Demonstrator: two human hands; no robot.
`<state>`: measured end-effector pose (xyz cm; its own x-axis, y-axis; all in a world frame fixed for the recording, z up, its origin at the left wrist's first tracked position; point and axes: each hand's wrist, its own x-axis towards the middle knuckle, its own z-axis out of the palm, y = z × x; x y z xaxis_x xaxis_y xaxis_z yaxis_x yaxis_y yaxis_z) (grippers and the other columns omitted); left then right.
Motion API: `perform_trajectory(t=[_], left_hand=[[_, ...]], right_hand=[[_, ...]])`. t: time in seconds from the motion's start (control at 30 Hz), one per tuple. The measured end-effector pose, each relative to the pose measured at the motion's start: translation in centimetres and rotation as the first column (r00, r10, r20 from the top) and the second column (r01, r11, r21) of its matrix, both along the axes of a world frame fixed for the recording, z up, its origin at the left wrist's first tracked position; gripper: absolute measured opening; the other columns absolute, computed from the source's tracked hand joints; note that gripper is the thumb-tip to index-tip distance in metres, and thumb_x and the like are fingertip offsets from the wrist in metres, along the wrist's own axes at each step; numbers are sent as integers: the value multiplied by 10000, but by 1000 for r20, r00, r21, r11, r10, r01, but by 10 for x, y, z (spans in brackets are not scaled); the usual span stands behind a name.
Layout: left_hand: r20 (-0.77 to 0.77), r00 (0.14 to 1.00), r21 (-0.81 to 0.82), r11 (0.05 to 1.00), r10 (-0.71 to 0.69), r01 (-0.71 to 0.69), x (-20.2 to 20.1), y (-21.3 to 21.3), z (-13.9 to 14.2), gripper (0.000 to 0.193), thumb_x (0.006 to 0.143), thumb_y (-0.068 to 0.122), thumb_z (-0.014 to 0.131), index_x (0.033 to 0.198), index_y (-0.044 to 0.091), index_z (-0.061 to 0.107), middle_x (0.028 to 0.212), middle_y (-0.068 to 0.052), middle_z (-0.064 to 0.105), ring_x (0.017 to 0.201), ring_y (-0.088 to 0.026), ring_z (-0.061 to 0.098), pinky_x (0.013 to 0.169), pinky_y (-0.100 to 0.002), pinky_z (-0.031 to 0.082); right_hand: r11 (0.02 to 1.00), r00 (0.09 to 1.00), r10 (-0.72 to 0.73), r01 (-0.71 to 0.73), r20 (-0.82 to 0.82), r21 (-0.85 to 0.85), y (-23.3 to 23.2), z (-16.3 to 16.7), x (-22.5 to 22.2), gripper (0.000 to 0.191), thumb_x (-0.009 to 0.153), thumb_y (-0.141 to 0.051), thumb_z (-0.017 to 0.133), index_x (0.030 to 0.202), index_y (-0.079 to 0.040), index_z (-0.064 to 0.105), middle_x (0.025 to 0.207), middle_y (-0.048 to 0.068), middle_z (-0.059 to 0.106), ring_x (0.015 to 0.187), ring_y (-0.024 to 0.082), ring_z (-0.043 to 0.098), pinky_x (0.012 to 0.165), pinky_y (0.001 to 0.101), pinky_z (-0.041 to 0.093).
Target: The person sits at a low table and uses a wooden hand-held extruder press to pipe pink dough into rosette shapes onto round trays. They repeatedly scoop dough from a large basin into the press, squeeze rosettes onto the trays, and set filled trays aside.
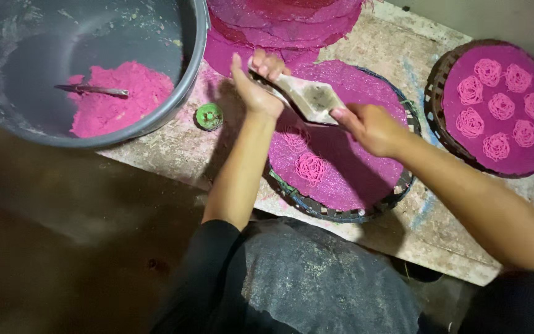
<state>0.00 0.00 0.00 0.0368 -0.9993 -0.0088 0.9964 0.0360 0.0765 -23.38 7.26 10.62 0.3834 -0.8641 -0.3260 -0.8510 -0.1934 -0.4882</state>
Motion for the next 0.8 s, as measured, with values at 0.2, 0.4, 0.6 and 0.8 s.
perform_trajectory(t=[0.2,0.4,0.6,0.8], left_hand=[[1,1000,207,978,-21,21,4,18,5,498,987,574,393,670,192,429,552,53,405,515,-125,376,612,-329,357],[-15,998,24,998,66,-66,-20,-4,10,461,979,546,424,669,205,442,567,56,430,504,-124,390,593,-342,381],[-90,994,63,996,-54,60,11,-5,55,489,880,605,476,756,132,463,708,-28,508,727,-190,487,797,-357,442],[62,998,-116,992,-32,39,-5,-6,58,373,998,419,634,773,183,455,630,68,378,591,-105,382,699,-327,413]], right_hand=[[966,991,-126,113,39,234,15,4,9,627,1025,-567,369,1050,-20,673,678,173,630,632,319,661,642,489,547],[998,997,-48,46,-56,-30,-3,1,-11,645,1054,-576,414,1000,7,685,707,183,641,695,323,647,701,494,497],[995,988,-85,79,130,56,-18,18,9,615,1042,-548,427,982,4,692,690,107,627,659,236,612,634,429,487],[979,976,-150,124,159,165,-15,33,9,553,1055,-498,409,1098,-22,687,641,98,589,597,196,571,579,397,480]])
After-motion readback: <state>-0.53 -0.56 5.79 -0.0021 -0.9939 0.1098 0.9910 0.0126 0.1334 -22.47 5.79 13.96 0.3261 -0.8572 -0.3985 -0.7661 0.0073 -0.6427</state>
